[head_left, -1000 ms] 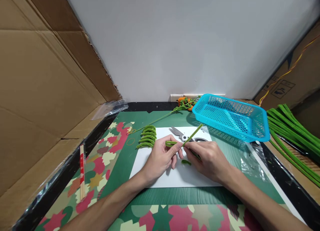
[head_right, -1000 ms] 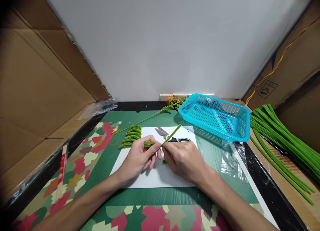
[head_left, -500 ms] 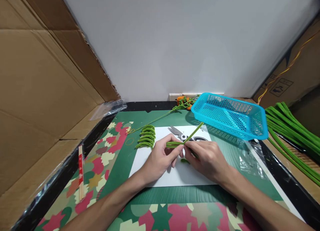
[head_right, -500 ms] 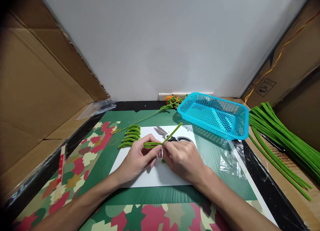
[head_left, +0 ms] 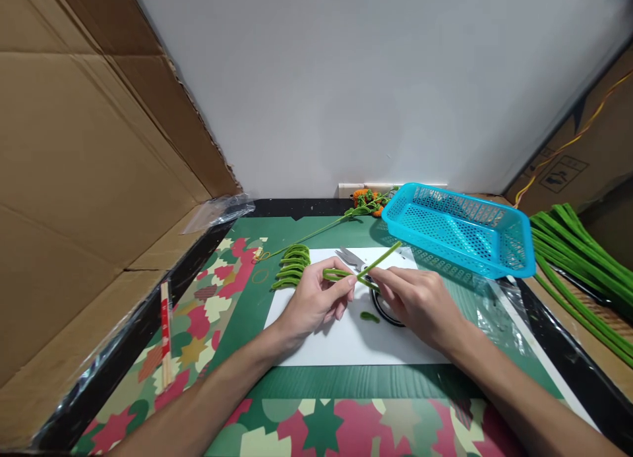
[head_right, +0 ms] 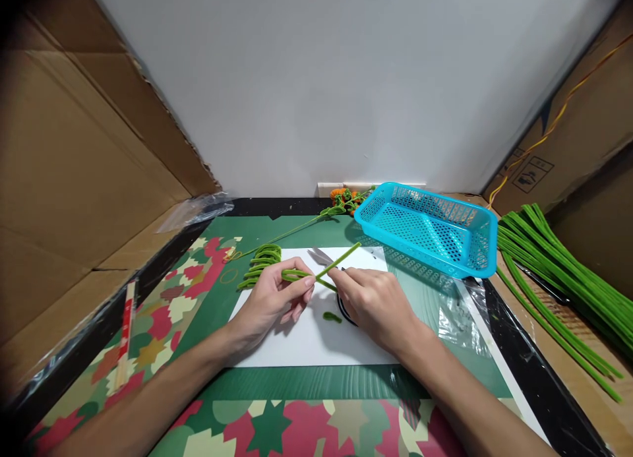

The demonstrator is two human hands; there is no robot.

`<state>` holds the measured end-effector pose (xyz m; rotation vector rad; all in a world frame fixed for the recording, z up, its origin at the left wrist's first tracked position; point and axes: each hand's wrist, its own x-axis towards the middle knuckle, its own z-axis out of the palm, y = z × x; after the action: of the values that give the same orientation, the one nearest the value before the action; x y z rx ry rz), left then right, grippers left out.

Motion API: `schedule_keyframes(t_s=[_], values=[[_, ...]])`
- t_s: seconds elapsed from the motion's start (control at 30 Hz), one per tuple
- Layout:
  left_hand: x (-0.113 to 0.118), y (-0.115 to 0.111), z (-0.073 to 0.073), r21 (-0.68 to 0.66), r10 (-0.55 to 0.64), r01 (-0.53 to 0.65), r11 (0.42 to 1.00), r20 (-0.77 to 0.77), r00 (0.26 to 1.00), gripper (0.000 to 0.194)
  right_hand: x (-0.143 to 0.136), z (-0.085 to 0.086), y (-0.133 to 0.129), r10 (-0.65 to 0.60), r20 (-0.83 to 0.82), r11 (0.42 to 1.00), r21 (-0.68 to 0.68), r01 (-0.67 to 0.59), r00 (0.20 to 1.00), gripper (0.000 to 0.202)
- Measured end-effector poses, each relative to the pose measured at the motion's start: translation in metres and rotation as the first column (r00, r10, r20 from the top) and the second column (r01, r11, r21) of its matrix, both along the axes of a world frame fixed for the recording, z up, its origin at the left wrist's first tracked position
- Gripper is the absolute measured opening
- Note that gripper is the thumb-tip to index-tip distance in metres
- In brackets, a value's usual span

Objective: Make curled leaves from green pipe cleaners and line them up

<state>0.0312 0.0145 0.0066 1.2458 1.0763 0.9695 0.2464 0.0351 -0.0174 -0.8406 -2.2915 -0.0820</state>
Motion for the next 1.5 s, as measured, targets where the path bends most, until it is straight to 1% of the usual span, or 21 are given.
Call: schedule_keyframes(t_s=[0.1,0.23,0.33,0.53,0.67,0.8,0.9,1.0,1.07,1.17,1.3,1.5], values=[[0.0,-0.003,0.0,0.01,-0.037,0.038,0.999,-0.058,0.998,0.028,0.002,-0.002,0.0,0.01,-0.027,1.0,0.026,-0.009,1.0,0.026],[0.0,-0.005,0.0,-0.005,-0.046,0.045,0.999,-0.093,0.995,0.027,-0.001,0.001,-0.002,0.078,-0.048,0.997,0.024,-0.077,0.996,0.023],[-0.001,-0.004,0.002,0.009,-0.044,0.046,0.999,-0.13,0.991,0.025,-0.003,0.004,-0.005,0.107,-0.071,0.994,-0.003,-0.107,0.992,0.02],[0.0,-0.005,0.006,-0.005,-0.103,0.104,0.995,-0.147,0.984,0.022,-0.002,0.004,-0.007,0.131,-0.09,0.987,-0.083,-0.138,0.987,0.02],[0.002,-0.006,0.001,0.004,-0.086,0.087,0.996,-0.13,0.988,0.022,-0.003,0.002,-0.006,0.116,-0.054,0.984,-0.132,-0.122,0.992,0.019],[0.004,-0.005,-0.005,-0.023,-0.059,0.057,0.998,-0.1,0.993,0.025,-0.005,0.0,-0.004,0.106,-0.05,0.978,-0.173,-0.113,0.993,0.016],[0.003,-0.004,-0.006,-0.052,-0.05,0.046,0.998,-0.08,0.996,0.027,-0.004,0.001,-0.002,0.097,-0.061,0.988,-0.119,-0.104,0.993,0.016],[0.002,-0.004,-0.007,-0.078,-0.087,0.085,0.993,-0.02,0.996,0.027,-0.001,0.003,-0.001,0.085,-0.081,0.996,-0.018,-0.087,0.993,0.015],[0.001,-0.003,-0.009,-0.073,-0.116,0.117,0.99,0.015,0.993,0.027,0.0,0.004,0.0,0.096,-0.103,0.995,0.023,-0.095,0.99,0.011],[0.0,-0.002,-0.011,-0.067,-0.138,0.14,0.988,0.037,0.99,0.027,0.002,0.005,0.001,0.14,-0.115,0.99,0.05,-0.135,0.983,0.013],[-0.001,-0.002,-0.009,-0.032,-0.139,0.14,0.99,0.025,0.99,0.029,0.004,0.004,0.002,0.169,-0.131,0.985,0.068,-0.162,0.977,0.015],[-0.001,0.0,-0.004,0.048,-0.144,0.146,0.988,-0.05,0.988,0.03,0.004,0.003,0.003,0.168,-0.119,0.983,0.099,-0.157,0.978,0.015]])
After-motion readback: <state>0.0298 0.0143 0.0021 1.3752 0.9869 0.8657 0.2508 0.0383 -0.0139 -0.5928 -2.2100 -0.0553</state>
